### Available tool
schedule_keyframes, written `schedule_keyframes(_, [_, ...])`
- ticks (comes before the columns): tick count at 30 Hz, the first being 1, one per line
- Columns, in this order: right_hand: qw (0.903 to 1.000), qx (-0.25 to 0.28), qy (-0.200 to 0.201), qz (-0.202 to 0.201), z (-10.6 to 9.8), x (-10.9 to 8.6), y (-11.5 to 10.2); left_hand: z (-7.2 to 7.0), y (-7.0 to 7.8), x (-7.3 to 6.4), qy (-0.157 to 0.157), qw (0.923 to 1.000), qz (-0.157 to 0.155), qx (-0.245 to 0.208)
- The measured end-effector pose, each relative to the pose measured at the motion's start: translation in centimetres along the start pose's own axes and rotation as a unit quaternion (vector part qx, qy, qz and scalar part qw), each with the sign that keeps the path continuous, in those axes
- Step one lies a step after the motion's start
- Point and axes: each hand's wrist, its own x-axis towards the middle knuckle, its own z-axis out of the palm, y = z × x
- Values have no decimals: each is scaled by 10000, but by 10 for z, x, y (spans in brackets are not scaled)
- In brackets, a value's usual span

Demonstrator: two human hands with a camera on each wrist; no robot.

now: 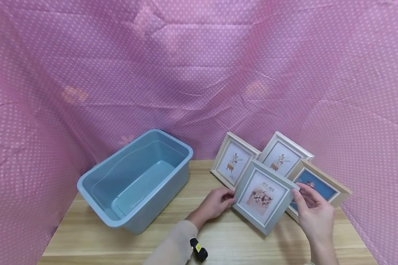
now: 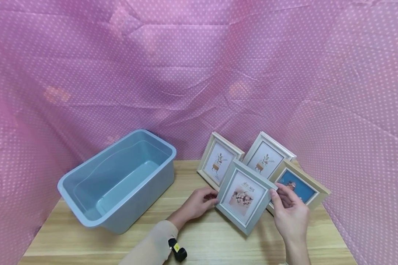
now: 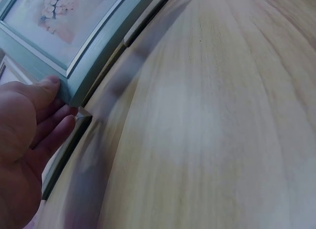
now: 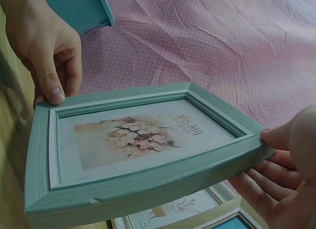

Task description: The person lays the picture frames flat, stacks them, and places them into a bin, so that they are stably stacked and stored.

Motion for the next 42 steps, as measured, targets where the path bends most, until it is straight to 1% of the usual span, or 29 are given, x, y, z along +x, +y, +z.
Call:
schedule_keyframes(5, [9999, -15, -77, -81, 2, 0, -2, -5, -1, -7, -24, 9997, 22, -239])
schedule_keyframes(9, [9998, 74, -128, -100, 5, 2, -5, -11, 0, -12, -95, 9990, 6, -444])
schedule_keyframes(15, [9997, 213, -129, -89, 8, 3, -11, -18, 4, -18, -211, 9980, 48, -595])
schedule_keyframes(22, [9989, 345, -273, -130, 13, 3, -16, -22, 1, -25, -252, 9967, -46, -776])
schedule_keyframes(28, [9981, 476, -391, 49, 16, 4, -18, -25, -2, -31, -275, 9959, -97, -851])
schedule_keyframes(32, [9972, 553, -353, 356, 20, 7, -18, -28, -4, -36, -246, 9951, -261, -924])
schedule_keyframes(35, [9952, 709, -333, 585, 23, 9, -18, -30, -4, -39, -195, 9952, -308, -906])
schedule_keyframes(39, [9932, 888, -350, 666, 28, 9, -19, -33, -4, -43, -186, 9954, -305, -886])
schedule_keyframes(42, [9938, 876, -412, 555, 31, 8, -21, -34, -5, -46, -198, 9952, -320, -908])
